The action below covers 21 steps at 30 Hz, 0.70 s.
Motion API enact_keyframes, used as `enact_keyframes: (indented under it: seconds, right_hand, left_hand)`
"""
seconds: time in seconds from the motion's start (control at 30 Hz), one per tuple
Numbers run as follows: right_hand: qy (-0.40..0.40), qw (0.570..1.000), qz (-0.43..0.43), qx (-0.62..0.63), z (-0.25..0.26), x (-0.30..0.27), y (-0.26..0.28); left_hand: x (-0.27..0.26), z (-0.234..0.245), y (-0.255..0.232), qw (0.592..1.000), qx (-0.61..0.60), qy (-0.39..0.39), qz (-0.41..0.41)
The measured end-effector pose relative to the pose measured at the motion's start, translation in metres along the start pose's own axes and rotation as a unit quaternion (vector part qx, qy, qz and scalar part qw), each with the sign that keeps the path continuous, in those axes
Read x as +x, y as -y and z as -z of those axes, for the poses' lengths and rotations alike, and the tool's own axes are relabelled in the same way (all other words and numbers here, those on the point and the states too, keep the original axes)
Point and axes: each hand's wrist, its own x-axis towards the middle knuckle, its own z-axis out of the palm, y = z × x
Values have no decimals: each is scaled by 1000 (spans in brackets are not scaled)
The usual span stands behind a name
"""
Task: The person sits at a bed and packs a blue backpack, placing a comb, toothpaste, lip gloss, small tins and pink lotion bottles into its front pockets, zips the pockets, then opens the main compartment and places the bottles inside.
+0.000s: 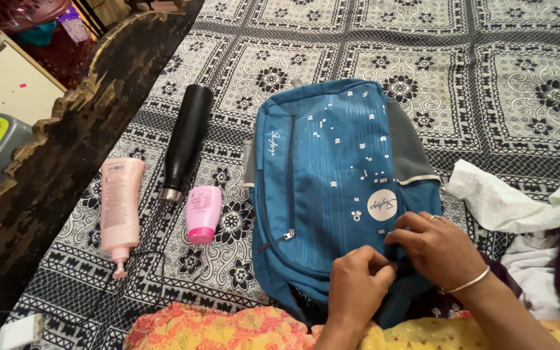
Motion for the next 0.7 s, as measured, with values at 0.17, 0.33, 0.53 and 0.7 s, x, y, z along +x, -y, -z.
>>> enact_keyframes:
  seconds: [0.17,0.33,0.53,0.7]
  right_hand:
    - [20,999,4,-41,6,1,1]
    - [9,999,2,-52,10,7,9]
    - [-97,991,-39,-78,7,5,20]
    - [-125,987,-72,-76,0,2,23]
  left_hand:
    - [-2,-1,-10,998,3,-30,46]
    - [-2,-5,-14,995,27,-85,52]
    - [-11,7,-15,987,-18,-145,72]
    - [-22,25,-5,990,-7,-134,44]
